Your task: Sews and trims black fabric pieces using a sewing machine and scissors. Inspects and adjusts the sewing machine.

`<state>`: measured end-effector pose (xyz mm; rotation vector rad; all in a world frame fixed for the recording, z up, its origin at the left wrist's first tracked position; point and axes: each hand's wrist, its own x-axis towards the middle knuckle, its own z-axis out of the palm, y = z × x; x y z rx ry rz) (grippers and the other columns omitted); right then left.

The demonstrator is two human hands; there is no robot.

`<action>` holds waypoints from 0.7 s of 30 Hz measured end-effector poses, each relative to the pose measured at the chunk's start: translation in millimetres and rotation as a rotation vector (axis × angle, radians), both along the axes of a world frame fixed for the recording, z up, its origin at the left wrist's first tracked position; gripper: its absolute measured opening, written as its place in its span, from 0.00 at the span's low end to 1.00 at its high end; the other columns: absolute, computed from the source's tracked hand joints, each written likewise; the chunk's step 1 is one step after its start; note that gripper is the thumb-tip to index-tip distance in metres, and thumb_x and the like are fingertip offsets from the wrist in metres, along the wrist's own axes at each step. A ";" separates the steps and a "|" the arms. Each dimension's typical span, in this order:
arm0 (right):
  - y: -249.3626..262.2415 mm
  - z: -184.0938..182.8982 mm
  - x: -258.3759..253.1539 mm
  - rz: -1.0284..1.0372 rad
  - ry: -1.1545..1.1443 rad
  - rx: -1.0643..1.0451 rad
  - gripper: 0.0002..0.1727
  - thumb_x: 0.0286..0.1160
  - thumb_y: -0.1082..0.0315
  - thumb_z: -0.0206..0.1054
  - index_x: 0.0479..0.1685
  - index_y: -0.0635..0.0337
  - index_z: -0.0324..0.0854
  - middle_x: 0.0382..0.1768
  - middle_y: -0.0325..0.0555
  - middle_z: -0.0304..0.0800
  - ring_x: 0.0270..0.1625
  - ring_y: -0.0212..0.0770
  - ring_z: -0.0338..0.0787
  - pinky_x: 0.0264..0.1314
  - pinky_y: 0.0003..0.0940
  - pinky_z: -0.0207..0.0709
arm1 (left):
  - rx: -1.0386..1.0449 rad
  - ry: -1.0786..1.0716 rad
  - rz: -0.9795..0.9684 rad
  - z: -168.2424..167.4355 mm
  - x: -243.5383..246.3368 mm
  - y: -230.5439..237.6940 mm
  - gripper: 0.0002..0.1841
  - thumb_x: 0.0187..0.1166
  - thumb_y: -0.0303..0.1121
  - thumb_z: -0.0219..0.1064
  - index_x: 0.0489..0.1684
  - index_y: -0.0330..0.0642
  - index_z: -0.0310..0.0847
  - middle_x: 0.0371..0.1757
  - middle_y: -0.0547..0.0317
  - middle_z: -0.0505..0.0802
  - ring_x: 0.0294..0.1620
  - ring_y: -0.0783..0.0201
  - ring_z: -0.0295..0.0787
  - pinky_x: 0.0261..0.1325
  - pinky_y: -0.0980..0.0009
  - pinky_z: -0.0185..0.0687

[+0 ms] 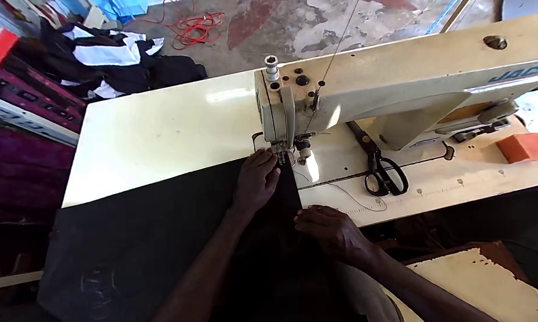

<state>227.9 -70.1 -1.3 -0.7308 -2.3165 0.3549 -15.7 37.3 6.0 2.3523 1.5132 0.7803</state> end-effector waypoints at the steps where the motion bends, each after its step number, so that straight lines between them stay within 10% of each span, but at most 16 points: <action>1: 0.7 -0.1 -0.6 -0.013 0.000 0.000 0.12 0.79 0.74 0.62 0.46 0.55 0.93 0.56 0.40 0.95 0.71 0.38 0.87 0.82 0.37 0.76 | -0.002 0.001 0.005 0.5 -0.1 1.7 0.22 0.88 0.42 0.56 0.71 0.42 0.86 0.79 0.55 0.85 0.88 0.53 0.68 0.90 0.50 0.58; 11: 22.7 -2.4 -7.3 -0.127 0.025 -0.076 0.15 0.78 0.75 0.59 0.49 0.55 0.93 0.60 0.40 0.94 0.73 0.37 0.87 0.82 0.37 0.77 | -0.039 -0.011 0.032 9.0 -4.1 33.3 0.19 0.85 0.41 0.60 0.56 0.37 0.91 0.74 0.50 0.87 0.86 0.50 0.70 0.89 0.46 0.59; 21: 4.4 -8.3 -0.6 -0.187 0.114 -0.188 0.22 0.78 0.76 0.53 0.57 0.53 0.93 0.67 0.39 0.92 0.75 0.36 0.86 0.78 0.37 0.82 | 0.050 -0.077 0.129 3.9 -38.9 -4.6 0.22 0.87 0.40 0.60 0.73 0.40 0.83 0.84 0.50 0.79 0.90 0.51 0.64 0.92 0.53 0.59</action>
